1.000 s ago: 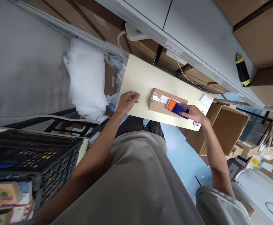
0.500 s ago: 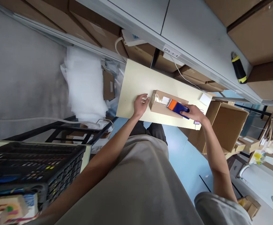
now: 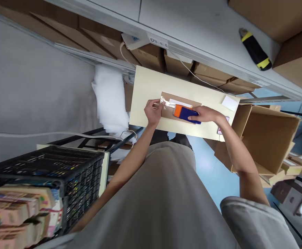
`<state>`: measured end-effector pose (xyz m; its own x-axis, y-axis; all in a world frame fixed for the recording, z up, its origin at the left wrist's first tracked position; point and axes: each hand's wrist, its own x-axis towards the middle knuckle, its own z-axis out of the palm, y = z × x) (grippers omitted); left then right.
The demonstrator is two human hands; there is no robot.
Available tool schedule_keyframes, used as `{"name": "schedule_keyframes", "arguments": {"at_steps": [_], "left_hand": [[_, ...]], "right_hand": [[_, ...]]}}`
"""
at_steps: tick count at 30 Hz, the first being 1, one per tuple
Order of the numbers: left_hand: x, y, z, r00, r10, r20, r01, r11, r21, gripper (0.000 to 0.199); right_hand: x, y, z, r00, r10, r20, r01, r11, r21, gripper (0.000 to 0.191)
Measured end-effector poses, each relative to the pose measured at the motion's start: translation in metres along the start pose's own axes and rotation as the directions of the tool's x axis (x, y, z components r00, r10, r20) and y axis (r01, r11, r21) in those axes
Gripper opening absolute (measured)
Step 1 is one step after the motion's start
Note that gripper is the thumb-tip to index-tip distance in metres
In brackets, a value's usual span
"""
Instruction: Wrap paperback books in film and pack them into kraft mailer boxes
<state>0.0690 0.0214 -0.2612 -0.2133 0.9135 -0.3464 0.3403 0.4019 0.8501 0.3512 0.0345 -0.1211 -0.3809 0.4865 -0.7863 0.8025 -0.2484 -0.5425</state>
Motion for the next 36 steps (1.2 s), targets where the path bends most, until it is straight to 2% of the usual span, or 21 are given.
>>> {"name": "schedule_keyframes", "arguments": {"at_steps": [4, 7, 10, 13, 16, 21, 25, 28, 30, 33, 36], "left_hand": [[0.001, -0.001, 0.003, 0.997, 0.059, -0.04, -0.056, 0.996, 0.074, 0.018], [0.004, -0.004, 0.004, 0.994, 0.094, -0.053, -0.089, 0.992, 0.094, 0.019], [0.005, -0.008, 0.009, 0.99, 0.101, -0.097, -0.091, 0.99, 0.104, 0.018], [0.006, -0.013, 0.016, 0.986, 0.087, -0.145, -0.067, 0.988, 0.137, 0.018], [0.008, -0.016, 0.021, 0.982, 0.08, -0.17, -0.055, 0.988, 0.145, 0.018], [0.014, -0.02, 0.022, 0.984, 0.015, -0.176, 0.011, 0.989, 0.145, 0.019], [0.014, -0.021, 0.022, 0.981, -0.006, -0.193, 0.04, 0.984, 0.173, 0.022], [0.013, -0.022, 0.023, 0.98, 0.005, -0.198, 0.034, 0.981, 0.192, 0.023], [0.012, -0.021, 0.023, 0.981, 0.014, -0.191, 0.026, 0.979, 0.203, 0.025], [0.013, -0.021, 0.022, 0.984, 0.011, -0.179, 0.029, 0.974, 0.224, 0.027], [0.013, -0.024, 0.019, 0.989, 0.029, -0.143, 0.008, 0.968, 0.25, 0.029]], "right_hand": [[-0.023, 0.028, -0.022, 0.994, -0.023, 0.108, 0.019, 0.999, 0.043, 0.062], [-0.057, 0.064, -0.038, 0.986, 0.009, 0.166, -0.025, 0.995, 0.098, 0.073], [-0.084, 0.102, -0.046, 0.985, 0.041, 0.165, -0.058, 0.994, 0.096, 0.08], [-0.088, 0.131, -0.045, 0.982, 0.026, 0.186, -0.041, 0.996, 0.08, 0.082], [-0.072, 0.146, -0.036, 0.974, 0.038, 0.225, -0.053, 0.997, 0.059, 0.077], [-0.042, 0.15, -0.015, 0.975, 0.116, 0.189, -0.117, 0.993, -0.005, 0.052], [-0.038, 0.142, 0.007, 0.98, 0.187, 0.068, -0.181, 0.98, -0.081, 0.031], [-0.038, 0.13, 0.031, 0.974, 0.221, -0.043, -0.224, 0.968, -0.11, 0.028], [-0.037, 0.121, 0.049, 0.954, 0.256, -0.158, -0.278, 0.951, -0.136, 0.03], [-0.033, 0.111, 0.078, 0.883, 0.344, -0.319, -0.408, 0.899, -0.16, 0.029], [-0.031, 0.109, 0.098, 0.846, 0.38, -0.373, -0.443, 0.891, -0.097, 0.032]]}}
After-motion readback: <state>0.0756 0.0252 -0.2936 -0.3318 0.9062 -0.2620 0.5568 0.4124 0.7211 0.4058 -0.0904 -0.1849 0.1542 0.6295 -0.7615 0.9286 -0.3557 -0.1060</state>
